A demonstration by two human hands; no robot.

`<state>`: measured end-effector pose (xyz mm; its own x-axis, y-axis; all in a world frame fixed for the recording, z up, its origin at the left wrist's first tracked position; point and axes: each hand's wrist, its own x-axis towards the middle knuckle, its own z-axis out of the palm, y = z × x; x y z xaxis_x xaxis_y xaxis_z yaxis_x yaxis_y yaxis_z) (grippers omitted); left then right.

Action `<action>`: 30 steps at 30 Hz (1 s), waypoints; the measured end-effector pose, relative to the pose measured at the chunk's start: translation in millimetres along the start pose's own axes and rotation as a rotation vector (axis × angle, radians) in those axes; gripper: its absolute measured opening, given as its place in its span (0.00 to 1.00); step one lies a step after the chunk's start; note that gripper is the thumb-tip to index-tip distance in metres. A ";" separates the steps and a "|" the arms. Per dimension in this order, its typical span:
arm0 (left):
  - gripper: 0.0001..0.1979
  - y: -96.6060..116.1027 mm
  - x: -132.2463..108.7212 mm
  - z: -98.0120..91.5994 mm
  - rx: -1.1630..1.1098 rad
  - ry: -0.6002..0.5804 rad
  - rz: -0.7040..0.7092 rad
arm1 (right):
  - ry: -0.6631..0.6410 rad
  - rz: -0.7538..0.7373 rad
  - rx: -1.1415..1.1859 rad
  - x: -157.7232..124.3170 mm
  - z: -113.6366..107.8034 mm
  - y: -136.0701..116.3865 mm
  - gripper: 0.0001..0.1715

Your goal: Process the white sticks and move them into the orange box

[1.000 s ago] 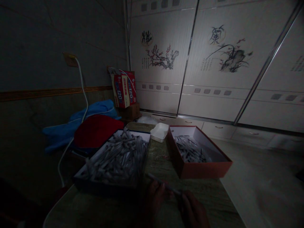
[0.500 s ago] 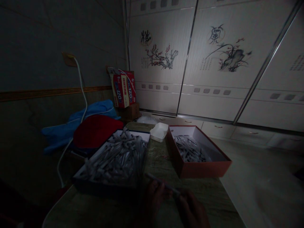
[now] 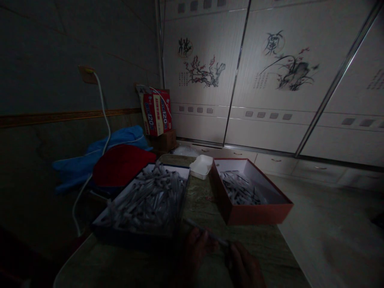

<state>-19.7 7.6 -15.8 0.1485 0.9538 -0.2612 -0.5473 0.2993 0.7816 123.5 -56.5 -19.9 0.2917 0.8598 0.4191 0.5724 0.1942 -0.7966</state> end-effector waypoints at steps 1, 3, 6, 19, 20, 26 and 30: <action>0.20 0.7 -1.0 0.2 -0.001 0.000 0.003 | -0.008 0.008 0.002 0.5 -0.4 -1.0 0.26; 0.20 2.1 -2.9 0.8 0.001 0.000 0.010 | -0.038 0.058 0.021 2.5 -0.5 -4.0 0.26; 0.19 3.1 -3.9 1.1 0.001 -0.017 0.013 | -0.051 0.096 0.045 4.7 0.7 -6.8 0.28; 0.19 -2.8 1.1 -4.1 -0.050 0.020 0.004 | -0.068 0.172 0.142 3.6 3.5 0.0 0.24; 0.18 -2.7 1.0 -4.4 -0.055 0.016 0.002 | -0.069 0.195 0.145 3.5 3.0 -0.8 0.23; 0.18 -5.3 4.9 -8.2 -0.097 0.069 0.010 | 0.032 0.285 0.279 4.0 -0.2 1.3 0.20; 0.17 -6.1 4.9 -7.3 -0.053 0.014 0.006 | -0.067 0.465 0.710 6.3 0.4 6.3 0.20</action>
<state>-21.7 10.3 -26.0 0.1336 0.9550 -0.2646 -0.5913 0.2911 0.7521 128.6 -49.6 -22.4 0.3189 0.9474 -0.0274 -0.2175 0.0451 -0.9750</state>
